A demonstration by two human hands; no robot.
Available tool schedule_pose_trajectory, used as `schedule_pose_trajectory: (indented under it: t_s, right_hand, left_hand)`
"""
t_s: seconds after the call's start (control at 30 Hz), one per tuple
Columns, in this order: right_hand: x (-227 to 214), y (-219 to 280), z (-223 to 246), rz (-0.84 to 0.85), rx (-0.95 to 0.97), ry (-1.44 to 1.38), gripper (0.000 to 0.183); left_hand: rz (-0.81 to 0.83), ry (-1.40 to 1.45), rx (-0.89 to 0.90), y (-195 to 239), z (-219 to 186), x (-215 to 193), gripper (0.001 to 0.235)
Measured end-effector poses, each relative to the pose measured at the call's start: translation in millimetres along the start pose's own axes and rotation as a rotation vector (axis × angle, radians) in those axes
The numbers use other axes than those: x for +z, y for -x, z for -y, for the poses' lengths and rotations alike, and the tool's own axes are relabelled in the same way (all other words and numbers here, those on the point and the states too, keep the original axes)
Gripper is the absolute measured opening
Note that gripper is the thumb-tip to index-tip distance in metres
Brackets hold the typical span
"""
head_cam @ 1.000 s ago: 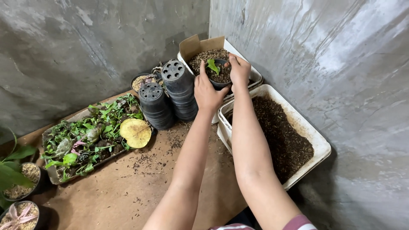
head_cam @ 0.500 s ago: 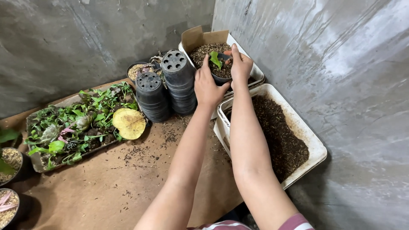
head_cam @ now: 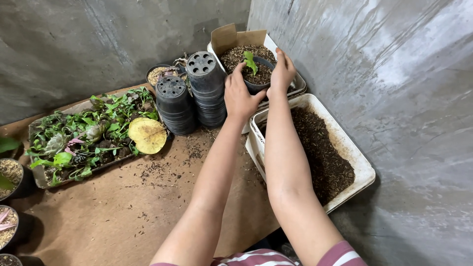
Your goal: The person places a small green plant into a black pot filled with soil and presses the soil around the base to secure it. They then reach for a white container to add more soil to the pot and continue to firm the soil around the plant.
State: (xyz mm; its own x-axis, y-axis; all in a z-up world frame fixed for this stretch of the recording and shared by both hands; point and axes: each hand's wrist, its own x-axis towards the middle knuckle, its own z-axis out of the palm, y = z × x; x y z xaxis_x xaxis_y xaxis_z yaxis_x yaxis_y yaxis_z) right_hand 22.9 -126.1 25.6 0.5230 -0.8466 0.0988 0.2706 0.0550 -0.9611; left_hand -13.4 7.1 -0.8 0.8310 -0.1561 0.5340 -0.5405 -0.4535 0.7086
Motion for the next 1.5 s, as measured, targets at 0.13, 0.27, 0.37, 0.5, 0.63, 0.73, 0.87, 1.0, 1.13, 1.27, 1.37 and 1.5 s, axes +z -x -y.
schedule_pose_trajectory:
  t_s: [0.13, 0.27, 0.37, 0.5, 0.63, 0.73, 0.87, 1.0, 1.13, 1.27, 1.37, 1.5]
  right_hand:
    - [-14, -10, 6, -0.106, 0.392, 0.008, 0.058]
    - [-11, 5, 34, 0.072, 0.657, 0.068, 0.09]
    - [-10, 21, 48, 0.242, 0.664, 0.188, 0.098]
    - [-9, 23, 60, 0.336, 0.704, 0.134, 0.105]
    - [-10, 16, 49, 0.357, 0.761, -0.029, 0.094]
    - [-14, 5, 33, 0.281, 0.802, -0.076, 0.089]
    - [-21, -9, 16, 0.198, 0.833, -0.368, 0.091]
    - [-30, -11, 16, 0.043, 0.754, -0.57, 0.081]
    - [-34, -33, 5, -0.007, 0.675, -0.69, 0.081]
    - [-27, -6, 41, 0.031, 0.472, -0.79, 0.074]
    - [-22, -3, 45, 0.131, 0.369, -0.7, 0.07]
    - [-21, 2, 56, 0.218, 0.315, -0.596, 0.074]
  left_hand:
    - [-0.022, 0.017, -0.009, 4, 2, 3, 0.083]
    - [-0.098, 0.041, 0.043, 3, 1, 5, 0.077]
    - [-0.121, 0.065, 0.061, 10, 6, 8, 0.076]
    - [-0.195, 0.094, 0.133, 9, 10, 15, 0.076]
    - [-0.185, 0.082, 0.135, 8, 10, 15, 0.075]
    - [-0.187, 0.062, 0.157, 9, 12, 17, 0.079]
    - [-0.197, 0.07, 0.142, 8, 9, 15, 0.078]
    - [-0.188, 0.067, 0.103, 10, 8, 16, 0.078]
    - [-0.11, 0.061, 0.066, 5, 1, 8, 0.074]
    - [-0.078, 0.033, 0.031, 7, 0, 7, 0.071]
    - [-0.091, 0.032, 0.033, 4, 0, 6, 0.071]
    - [-0.073, 0.048, 0.007, 4, -3, 3, 0.069]
